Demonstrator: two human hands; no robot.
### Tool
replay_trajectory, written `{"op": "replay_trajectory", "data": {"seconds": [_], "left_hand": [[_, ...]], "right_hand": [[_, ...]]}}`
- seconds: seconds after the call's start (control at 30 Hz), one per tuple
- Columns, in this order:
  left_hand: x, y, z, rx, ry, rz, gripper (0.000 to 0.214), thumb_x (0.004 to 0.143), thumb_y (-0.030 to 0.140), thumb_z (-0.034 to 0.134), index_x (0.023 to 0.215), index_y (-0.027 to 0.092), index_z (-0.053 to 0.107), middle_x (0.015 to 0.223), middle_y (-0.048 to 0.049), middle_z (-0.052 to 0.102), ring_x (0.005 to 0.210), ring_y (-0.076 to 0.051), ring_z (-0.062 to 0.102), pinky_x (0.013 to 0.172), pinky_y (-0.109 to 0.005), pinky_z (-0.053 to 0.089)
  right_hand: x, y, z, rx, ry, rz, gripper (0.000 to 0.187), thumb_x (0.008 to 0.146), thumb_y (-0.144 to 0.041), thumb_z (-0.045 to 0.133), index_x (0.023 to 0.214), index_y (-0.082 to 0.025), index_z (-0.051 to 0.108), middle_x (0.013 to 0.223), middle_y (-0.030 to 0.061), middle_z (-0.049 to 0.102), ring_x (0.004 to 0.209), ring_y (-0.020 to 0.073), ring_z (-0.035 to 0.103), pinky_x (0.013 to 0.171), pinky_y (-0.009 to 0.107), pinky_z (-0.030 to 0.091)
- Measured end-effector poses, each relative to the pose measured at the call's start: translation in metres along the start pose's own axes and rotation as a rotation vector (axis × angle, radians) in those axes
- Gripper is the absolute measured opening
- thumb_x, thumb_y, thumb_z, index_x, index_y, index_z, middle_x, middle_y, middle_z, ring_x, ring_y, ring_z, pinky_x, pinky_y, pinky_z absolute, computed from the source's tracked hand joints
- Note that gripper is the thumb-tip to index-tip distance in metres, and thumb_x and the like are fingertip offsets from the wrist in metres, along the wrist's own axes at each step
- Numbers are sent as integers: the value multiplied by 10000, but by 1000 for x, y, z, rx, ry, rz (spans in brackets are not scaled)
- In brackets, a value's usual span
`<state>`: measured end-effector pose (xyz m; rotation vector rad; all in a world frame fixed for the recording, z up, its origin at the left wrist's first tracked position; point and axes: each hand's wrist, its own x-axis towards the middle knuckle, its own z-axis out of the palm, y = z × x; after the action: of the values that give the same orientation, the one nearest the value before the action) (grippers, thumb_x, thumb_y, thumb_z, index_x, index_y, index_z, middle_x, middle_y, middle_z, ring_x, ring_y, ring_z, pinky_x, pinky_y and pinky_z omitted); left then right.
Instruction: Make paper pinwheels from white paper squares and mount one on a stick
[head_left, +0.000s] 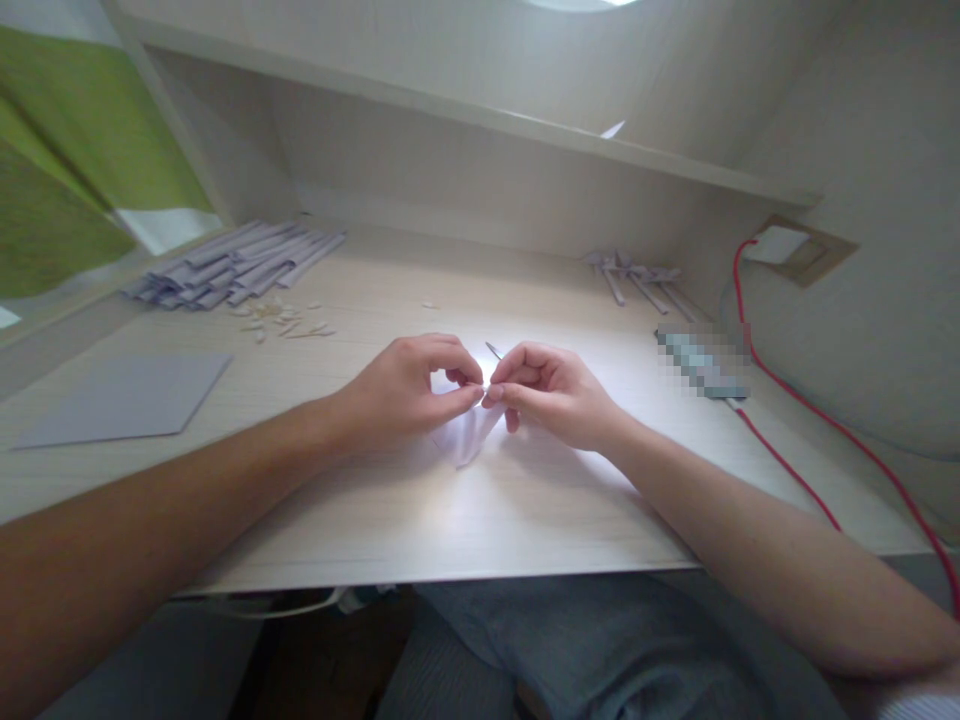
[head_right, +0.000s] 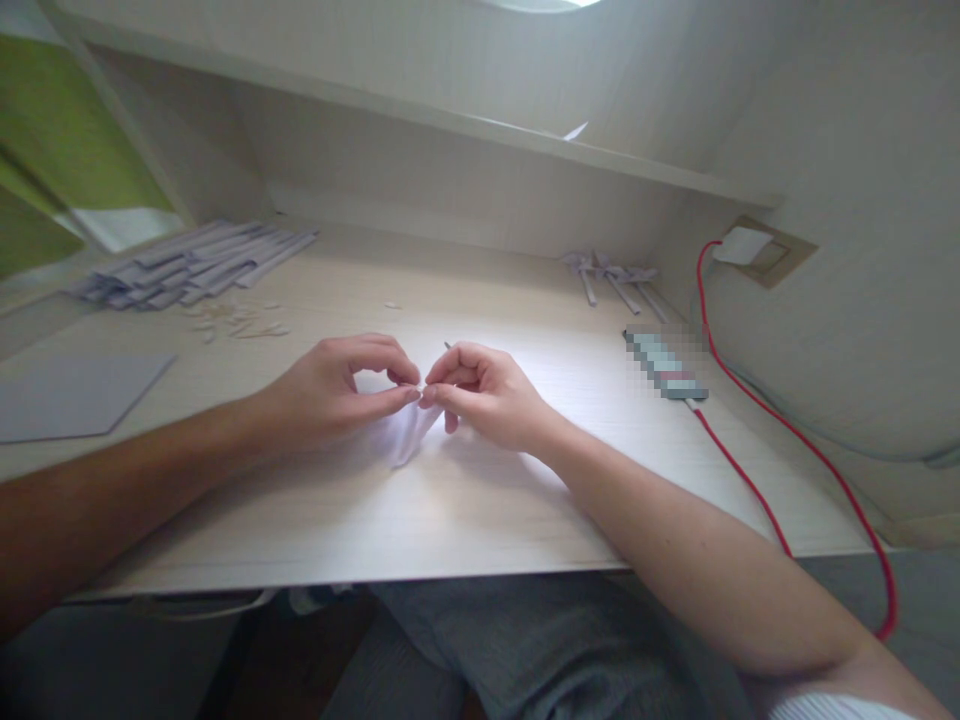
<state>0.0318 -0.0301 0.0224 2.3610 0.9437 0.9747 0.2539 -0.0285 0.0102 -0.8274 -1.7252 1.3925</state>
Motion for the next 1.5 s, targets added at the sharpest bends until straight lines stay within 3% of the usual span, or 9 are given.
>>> {"op": "replay_trajectory", "data": {"seconds": [0.23,0.43,0.67,0.77,0.9,1.03,1.13,1.33,1.5], "left_hand": [[-2,-2,4,16,-16,14,131,907,283,691,861,194,775,865,-44,738,816,-176,672,768,-309,484],[-2,-5,4,116,72,21,86,852,264,745,830,181,745,838,-40,718,807,-179,649,759,-313,467],[0,-8,-4,176,96,-21,114,835,290,730,823,179,705,819,-42,698,790,-184,637,734,-312,468],[4,-21,-12,261,144,-134,137,866,308,670,875,182,725,882,-60,721,830,-205,649,757,-330,465],[12,-42,-17,287,125,-337,377,860,476,660,1052,168,763,1123,-122,753,1007,-277,673,864,-375,493],[15,-54,-12,120,99,-566,594,813,583,674,1206,141,721,1188,-145,754,1053,-304,694,919,-398,498],[15,-55,-9,-84,133,-631,666,742,576,732,1239,134,700,1136,-138,770,1019,-302,715,876,-378,509],[19,-40,-13,-303,108,-598,357,724,473,733,882,156,775,869,-68,769,853,-244,689,801,-348,476],[17,-32,-16,-621,108,-582,299,689,390,799,864,151,754,819,-42,727,752,-174,638,724,-315,464]], "right_hand": [[-2,-3,0,-30,-8,39,279,826,-315,825,930,-181,603,744,14,759,541,119,665,484,232,483],[0,-1,-2,-71,-33,91,308,836,-294,803,1079,-151,679,801,44,785,555,124,670,499,237,505],[1,0,-1,-51,14,112,218,807,-312,828,904,-137,742,809,67,796,551,118,664,516,240,540],[1,-2,-1,-59,74,79,211,809,-305,827,906,-141,735,808,68,797,552,123,666,514,242,532],[-1,-2,-1,-94,122,-45,180,829,-292,814,912,-150,742,813,60,788,610,142,693,573,266,561],[-3,-4,1,-154,187,-191,152,852,-290,811,929,-172,755,870,63,791,766,179,741,716,310,602],[-6,-7,4,-171,242,-265,135,854,-276,818,932,-186,754,900,61,792,832,197,757,790,341,611],[-14,-11,5,-286,315,-425,96,873,-181,795,956,-212,758,919,40,786,858,194,755,811,343,604],[-18,-10,6,-366,302,-469,126,881,-150,781,987,-216,763,939,50,781,850,202,742,785,355,600]]}}
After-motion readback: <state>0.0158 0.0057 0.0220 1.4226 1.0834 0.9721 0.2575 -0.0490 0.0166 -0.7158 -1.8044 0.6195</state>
